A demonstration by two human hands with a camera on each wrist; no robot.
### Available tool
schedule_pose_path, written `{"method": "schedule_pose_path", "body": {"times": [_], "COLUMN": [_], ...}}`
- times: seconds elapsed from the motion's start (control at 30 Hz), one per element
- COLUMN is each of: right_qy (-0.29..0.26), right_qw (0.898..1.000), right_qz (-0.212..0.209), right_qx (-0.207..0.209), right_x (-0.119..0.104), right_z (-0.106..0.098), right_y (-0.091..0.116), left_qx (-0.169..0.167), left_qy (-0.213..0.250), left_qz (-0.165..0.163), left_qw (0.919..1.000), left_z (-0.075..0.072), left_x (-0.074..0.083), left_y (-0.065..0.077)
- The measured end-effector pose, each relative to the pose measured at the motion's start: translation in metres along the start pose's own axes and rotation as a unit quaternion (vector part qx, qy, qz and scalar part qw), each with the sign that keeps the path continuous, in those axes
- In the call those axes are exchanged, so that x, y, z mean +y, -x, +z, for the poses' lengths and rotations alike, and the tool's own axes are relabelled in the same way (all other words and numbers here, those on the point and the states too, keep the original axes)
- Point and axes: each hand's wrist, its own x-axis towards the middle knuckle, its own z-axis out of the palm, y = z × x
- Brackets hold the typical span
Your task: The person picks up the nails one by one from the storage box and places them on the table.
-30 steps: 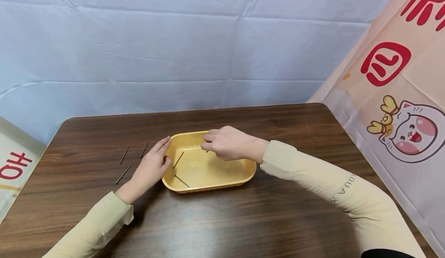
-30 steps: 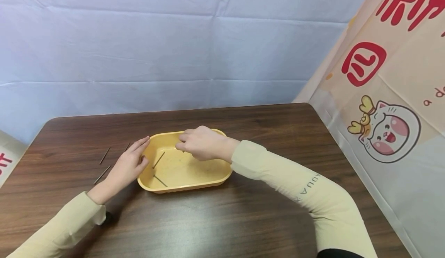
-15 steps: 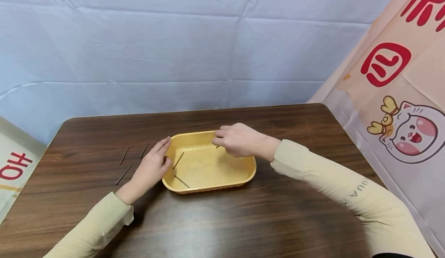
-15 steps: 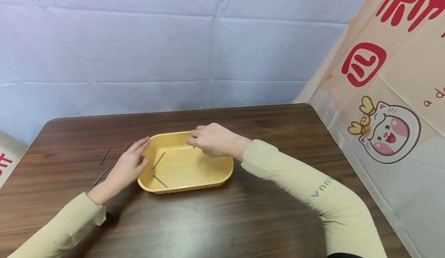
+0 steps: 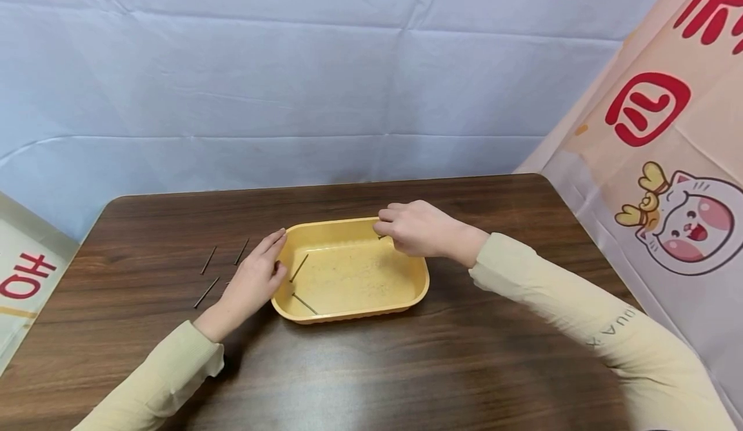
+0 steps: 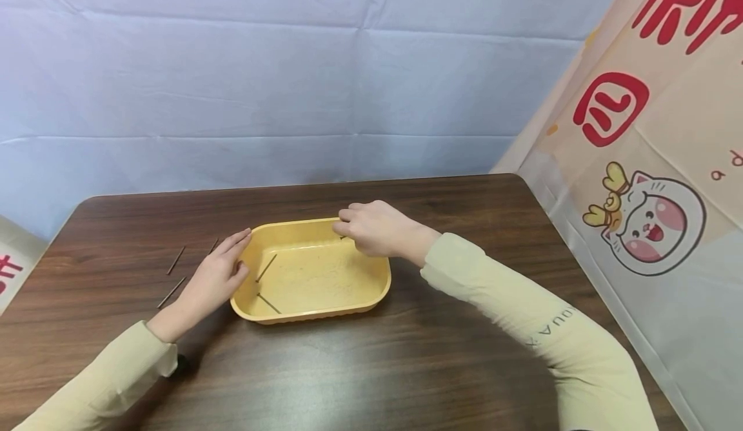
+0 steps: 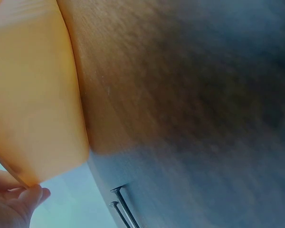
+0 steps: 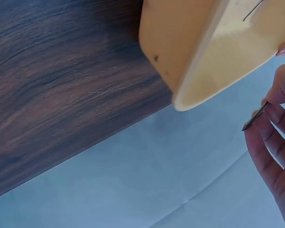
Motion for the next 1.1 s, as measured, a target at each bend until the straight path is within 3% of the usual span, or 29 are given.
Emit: {"method": "schedule_pose_path", "body": {"times": [0.9,1.1], "right_qy": [-0.029,-0.038], "right_qw": [0.997,0.994], "right_qz": [0.074,0.101], "right_qx": [0.008,-0.013], "right_x": [0.027,0.032], "right_z": [0.003,0.005], "right_y": [0.039,0.046], "left_qx": [-0.006,-0.002], "left_qy": [0.001,0.0], "left_qz": [-0.005,-0.004], "left_qw": [1.0,1.0], "left_z": [-0.001,-0.001], "left_x": [0.0,0.0], "left_y": [-0.001,0.0]}}
